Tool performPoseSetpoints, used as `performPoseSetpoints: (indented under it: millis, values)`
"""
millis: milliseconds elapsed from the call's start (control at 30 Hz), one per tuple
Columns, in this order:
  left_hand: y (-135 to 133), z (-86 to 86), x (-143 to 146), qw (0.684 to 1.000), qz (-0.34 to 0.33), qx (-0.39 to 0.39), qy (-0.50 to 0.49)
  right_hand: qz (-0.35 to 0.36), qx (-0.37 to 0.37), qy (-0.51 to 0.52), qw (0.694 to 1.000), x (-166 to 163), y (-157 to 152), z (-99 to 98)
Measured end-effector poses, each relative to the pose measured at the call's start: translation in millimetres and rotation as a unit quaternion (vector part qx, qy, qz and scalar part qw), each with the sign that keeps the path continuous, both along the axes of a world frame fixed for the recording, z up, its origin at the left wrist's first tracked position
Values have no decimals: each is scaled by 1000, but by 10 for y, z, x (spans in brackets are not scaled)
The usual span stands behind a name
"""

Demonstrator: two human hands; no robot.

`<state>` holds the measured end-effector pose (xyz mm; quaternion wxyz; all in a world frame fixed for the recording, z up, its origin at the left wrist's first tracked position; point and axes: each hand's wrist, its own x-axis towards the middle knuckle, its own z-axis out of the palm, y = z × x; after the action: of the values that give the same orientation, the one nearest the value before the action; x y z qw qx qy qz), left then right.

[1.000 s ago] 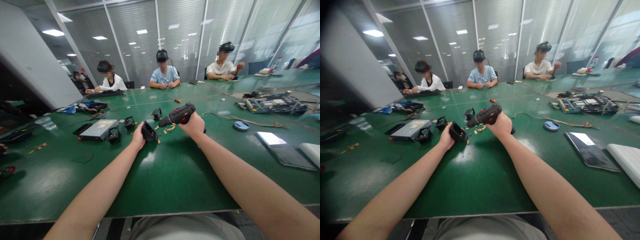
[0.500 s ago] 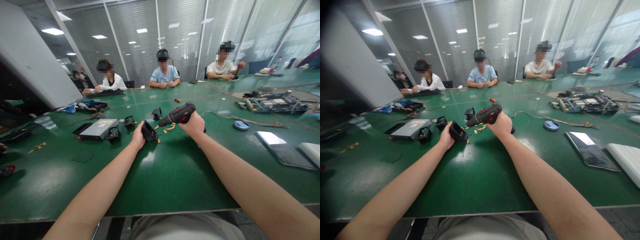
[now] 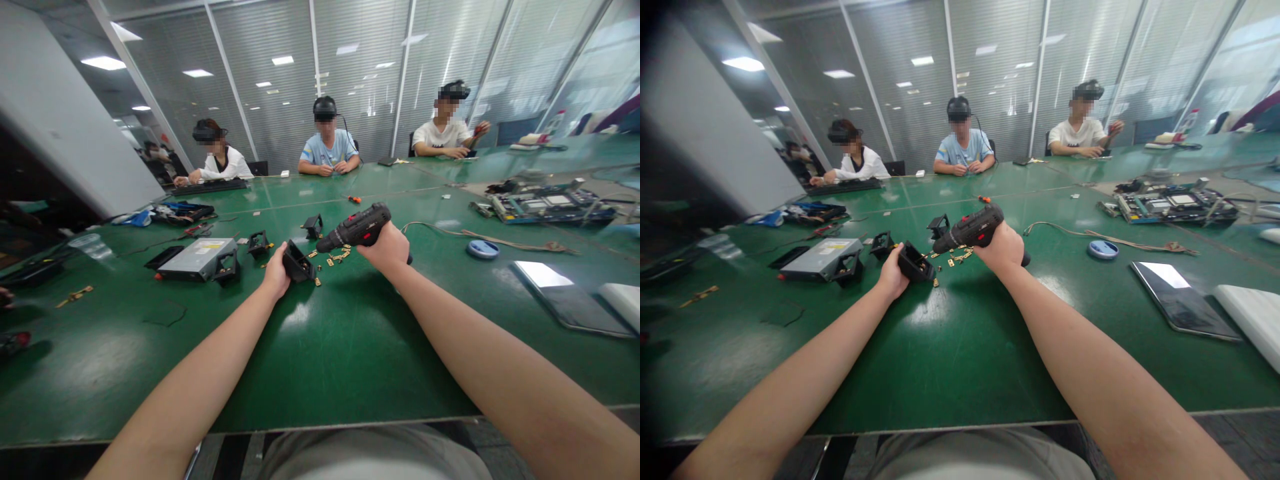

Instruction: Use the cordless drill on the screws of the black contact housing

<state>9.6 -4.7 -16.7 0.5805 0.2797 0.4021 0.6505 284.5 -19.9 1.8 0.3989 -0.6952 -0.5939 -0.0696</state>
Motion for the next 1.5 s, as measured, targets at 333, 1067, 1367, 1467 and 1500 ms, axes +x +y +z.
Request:
performPoseSetpoints:
  millis: [333, 1067, 1367, 1467, 1500]
  values:
    - [1, -5, -5, 1000, 1, -6, 3, -1, 7, -2, 1000, 0, 5, -2]
    - [35, -38, -25, 1000, 0, -5, -4, 1, 0, 1, 1000, 2, 5, -5]
    - [16, -17, -17, 1000, 3, -4, -14, 2, 4, 2, 1000, 2, 3, 0]
    - [22, -24, -22, 1000, 3, -6, -11, -1, 2, 2, 1000, 0, 0, 5]
    - [24, -27, -25, 1000, 3, -5, -10, -2, 1, 3, 1000, -1, -1, 7]
